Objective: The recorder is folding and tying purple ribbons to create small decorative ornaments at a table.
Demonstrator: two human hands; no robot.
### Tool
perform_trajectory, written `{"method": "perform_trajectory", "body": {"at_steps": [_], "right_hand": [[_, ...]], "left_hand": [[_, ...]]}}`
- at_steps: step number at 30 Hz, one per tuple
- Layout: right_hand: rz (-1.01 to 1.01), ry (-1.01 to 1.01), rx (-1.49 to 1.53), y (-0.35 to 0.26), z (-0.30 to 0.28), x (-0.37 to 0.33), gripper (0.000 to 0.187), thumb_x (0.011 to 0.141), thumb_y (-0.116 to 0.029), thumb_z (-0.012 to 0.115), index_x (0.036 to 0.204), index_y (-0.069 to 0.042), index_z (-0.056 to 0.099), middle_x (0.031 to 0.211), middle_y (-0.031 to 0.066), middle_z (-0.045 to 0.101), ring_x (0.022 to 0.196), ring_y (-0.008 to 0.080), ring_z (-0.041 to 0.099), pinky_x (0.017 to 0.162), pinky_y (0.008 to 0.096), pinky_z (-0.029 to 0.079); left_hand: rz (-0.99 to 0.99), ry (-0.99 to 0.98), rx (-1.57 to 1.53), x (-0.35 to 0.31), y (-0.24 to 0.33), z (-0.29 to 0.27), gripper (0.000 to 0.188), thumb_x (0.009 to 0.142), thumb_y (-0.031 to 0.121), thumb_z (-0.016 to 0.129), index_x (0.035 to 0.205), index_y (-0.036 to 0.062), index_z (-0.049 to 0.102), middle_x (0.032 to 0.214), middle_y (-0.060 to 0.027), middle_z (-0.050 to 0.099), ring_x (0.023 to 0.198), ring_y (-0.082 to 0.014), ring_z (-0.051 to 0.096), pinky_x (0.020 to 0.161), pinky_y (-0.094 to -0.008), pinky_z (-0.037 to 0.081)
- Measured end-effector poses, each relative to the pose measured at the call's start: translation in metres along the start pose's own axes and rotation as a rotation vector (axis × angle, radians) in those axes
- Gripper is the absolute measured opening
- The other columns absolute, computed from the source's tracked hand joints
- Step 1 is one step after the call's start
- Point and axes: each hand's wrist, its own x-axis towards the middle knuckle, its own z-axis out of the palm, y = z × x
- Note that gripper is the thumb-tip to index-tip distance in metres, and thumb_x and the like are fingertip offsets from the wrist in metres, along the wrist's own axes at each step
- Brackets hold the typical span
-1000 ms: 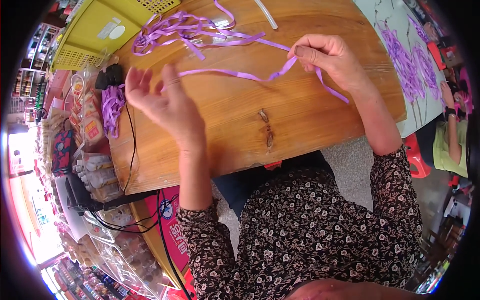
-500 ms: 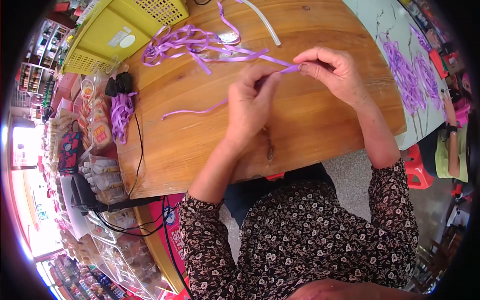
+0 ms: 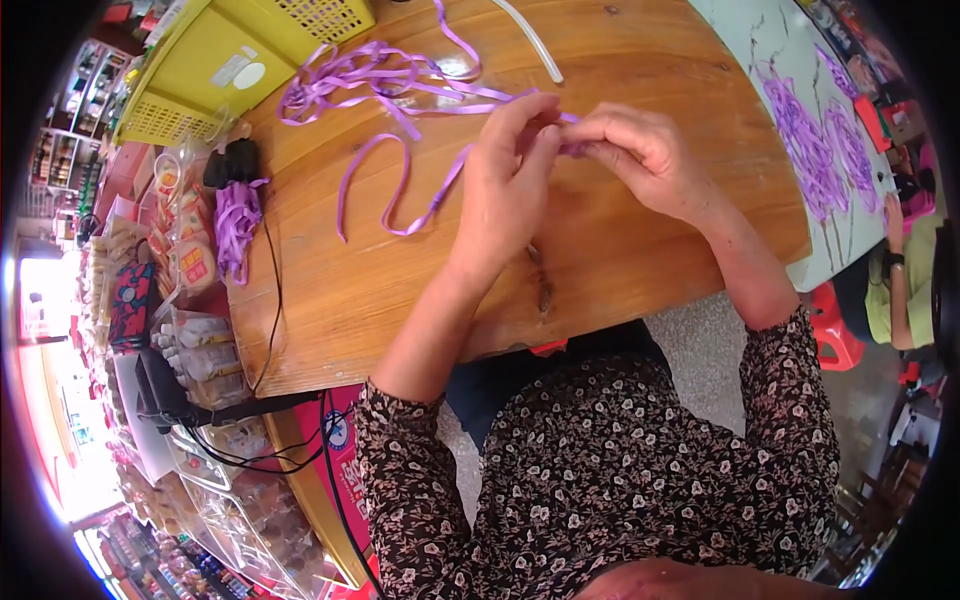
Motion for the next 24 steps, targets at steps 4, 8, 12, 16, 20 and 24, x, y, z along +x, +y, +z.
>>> {"method": "perform_trajectory", "body": {"at_steps": [4, 8, 12, 16, 20, 24], "right_hand": [[0.005, 0.084, 0.024, 0.001, -0.004, -0.001, 0.016, 0.083, 0.001, 0.06, 0.099, 0.0, 0.062, 0.083, 0.0072, 0.064, 0.075, 0.0146, 0.063, 0.065, 0.0255, 0.048], [0.137, 0.143, 0.121, 0.004, -0.007, -0.005, 0.015, 0.085, -0.002, 0.06, 0.1, -0.001, 0.063, 0.083, 0.0034, 0.064, 0.073, 0.0103, 0.06, 0.064, 0.0233, 0.048], [0.244, 0.096, 0.205, 0.004, -0.014, -0.005, 0.013, 0.087, -0.006, 0.06, 0.098, -0.002, 0.065, 0.08, -0.0005, 0.061, 0.069, 0.0061, 0.055, 0.062, 0.0201, 0.045], [0.313, 0.076, 0.323, 0.003, -0.017, -0.005, 0.012, 0.088, -0.009, 0.059, 0.096, -0.003, 0.066, 0.079, -0.0016, 0.06, 0.068, 0.0053, 0.053, 0.06, 0.0193, 0.044], [0.334, 0.08, 0.363, -0.003, -0.018, -0.003, 0.012, 0.089, -0.01, 0.059, 0.096, -0.004, 0.066, 0.079, -0.002, 0.06, 0.068, 0.0047, 0.053, 0.061, 0.0194, 0.044], [0.385, 0.127, 0.37, 0.001, -0.02, -0.004, 0.014, 0.089, -0.014, 0.059, 0.097, -0.004, 0.067, 0.079, -0.002, 0.061, 0.071, 0.005, 0.055, 0.064, 0.0196, 0.046]], "left_hand": [[-0.481, -0.138, -0.386, 0.003, 0.001, 0.006, 0.022, 0.092, 0.017, 0.054, 0.105, -0.0007, 0.06, 0.084, 0.0008, 0.06, 0.078, -0.0076, 0.054, 0.068, -0.0211, 0.044], [-0.38, -0.034, -0.154, -0.002, 0.005, 0.011, 0.017, 0.088, 0.014, 0.061, 0.095, -0.0009, 0.066, 0.083, 0.0025, 0.061, 0.072, -0.0009, 0.048, 0.062, -0.0182, 0.039], [-0.438, -0.046, -0.084, -0.004, 0.003, -0.001, 0.013, 0.085, 0.01, 0.064, 0.092, -0.0009, 0.067, 0.078, 0.0029, 0.061, 0.07, -0.0017, 0.049, 0.061, -0.0172, 0.039], [-0.373, -0.033, -0.107, -0.006, 0.011, 0.002, 0.013, 0.083, 0.009, 0.067, 0.091, -0.0008, 0.068, 0.076, 0.0035, 0.061, 0.067, -0.0018, 0.048, 0.058, -0.0166, 0.038], [-0.334, 0.018, -0.183, -0.003, 0.01, -0.002, 0.014, 0.082, 0.008, 0.069, 0.093, 0.0001, 0.069, 0.079, 0.0032, 0.062, 0.069, -0.0024, 0.049, 0.061, -0.0167, 0.038], [-0.377, 0.037, -0.202, -0.002, 0.016, -0.004, 0.013, 0.081, 0.007, 0.069, 0.093, 0.0011, 0.069, 0.08, 0.0029, 0.063, 0.07, -0.0028, 0.05, 0.063, -0.0171, 0.039]]}}
